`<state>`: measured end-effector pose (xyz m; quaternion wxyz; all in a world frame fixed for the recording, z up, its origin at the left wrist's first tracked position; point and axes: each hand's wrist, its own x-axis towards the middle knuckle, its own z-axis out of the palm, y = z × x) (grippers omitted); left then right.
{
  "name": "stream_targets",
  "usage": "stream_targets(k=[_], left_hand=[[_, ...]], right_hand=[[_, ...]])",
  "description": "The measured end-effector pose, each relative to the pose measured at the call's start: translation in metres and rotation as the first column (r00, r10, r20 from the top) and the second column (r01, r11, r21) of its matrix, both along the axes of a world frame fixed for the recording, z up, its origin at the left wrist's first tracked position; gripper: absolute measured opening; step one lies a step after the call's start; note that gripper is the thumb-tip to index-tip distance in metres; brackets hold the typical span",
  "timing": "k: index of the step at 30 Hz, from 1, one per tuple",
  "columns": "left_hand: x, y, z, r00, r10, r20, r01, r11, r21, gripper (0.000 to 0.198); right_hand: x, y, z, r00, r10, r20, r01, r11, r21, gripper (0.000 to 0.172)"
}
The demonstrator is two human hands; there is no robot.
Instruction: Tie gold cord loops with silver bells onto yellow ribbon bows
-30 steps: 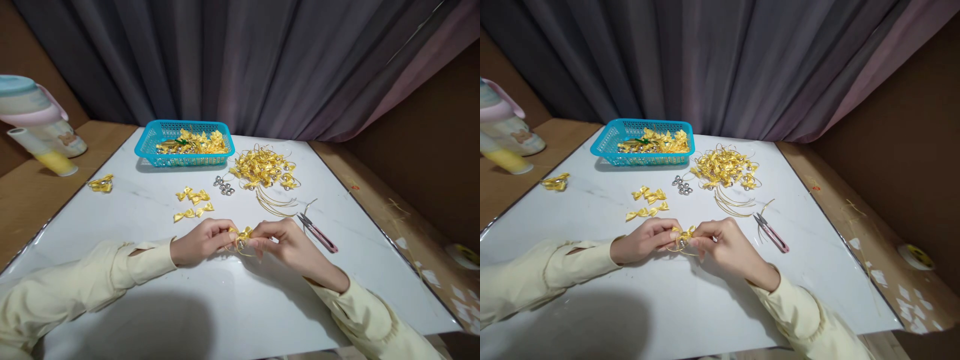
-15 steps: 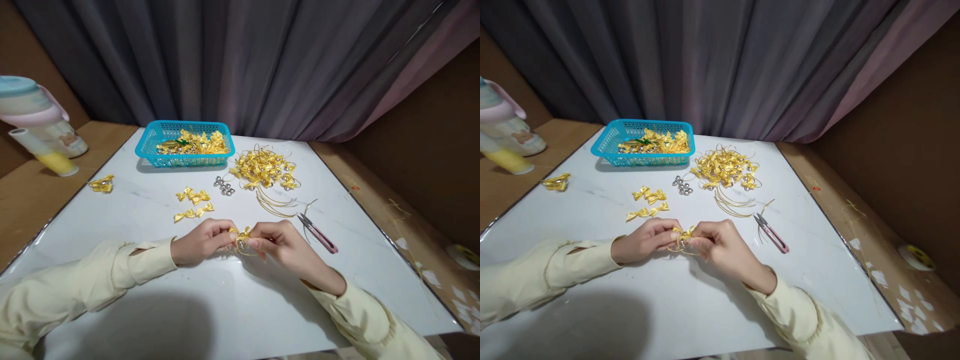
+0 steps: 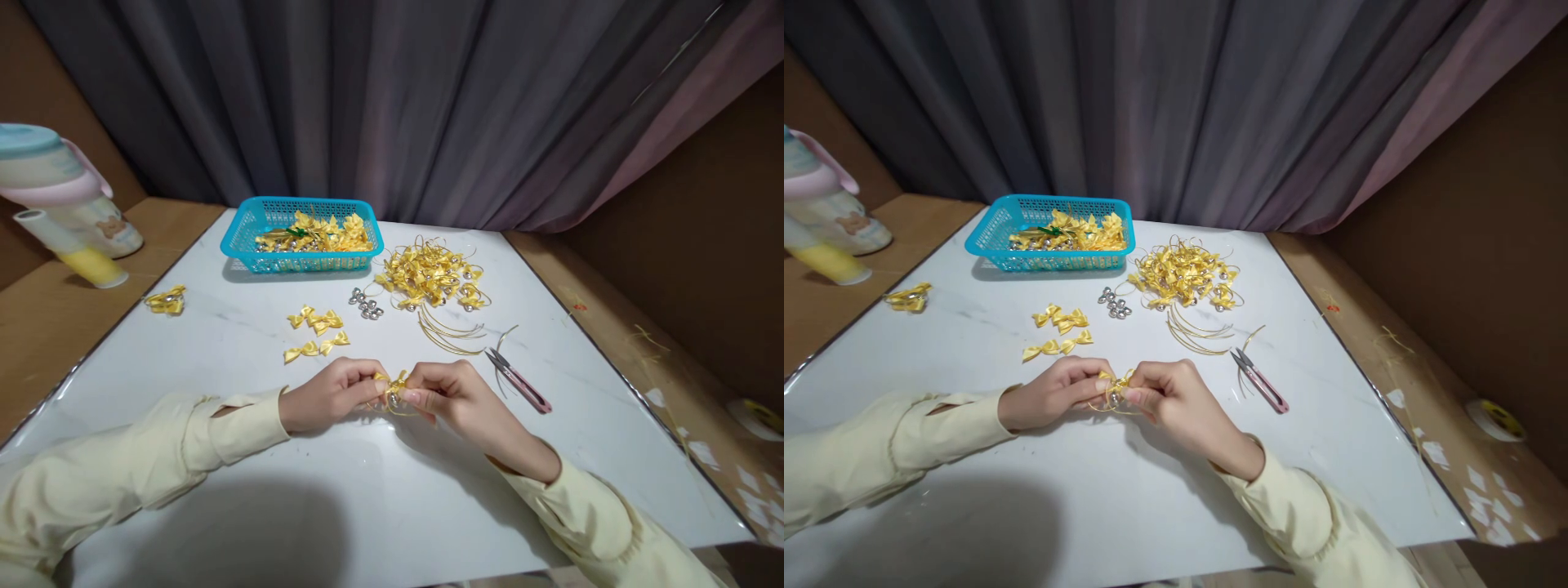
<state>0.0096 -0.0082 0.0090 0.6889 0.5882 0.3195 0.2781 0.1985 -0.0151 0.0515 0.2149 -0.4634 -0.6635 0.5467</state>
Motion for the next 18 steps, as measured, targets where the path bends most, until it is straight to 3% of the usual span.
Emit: stream_targets(k=[5,12,18], left_hand=[[-0.0005,0.0,-0.0011,1.0,0.0,-0.029,0.001,0.999,0.035,0.032],[-0.0008,0.0003,-0.0019,0.999,0.006,-0.045,-0.004,0.999,0.035,0.029],[-0.0011,0.0012,-0.0033,0.999,0.015,-0.052,-0.013,0.999,0.044,0.03]], right_hand=[[0.0,0.0001,-0.0021,1.0,0.002,0.009,-0.002,1.0,0.027,0.027],[0.001,-0.0001,-0.0079,0.999,0.014,0.048,-0.021,0.986,0.164,0.023],[0.0005,0.0007,-0.009,1.0,-0.007,0.03,0.003,0.992,0.13,0.02]])
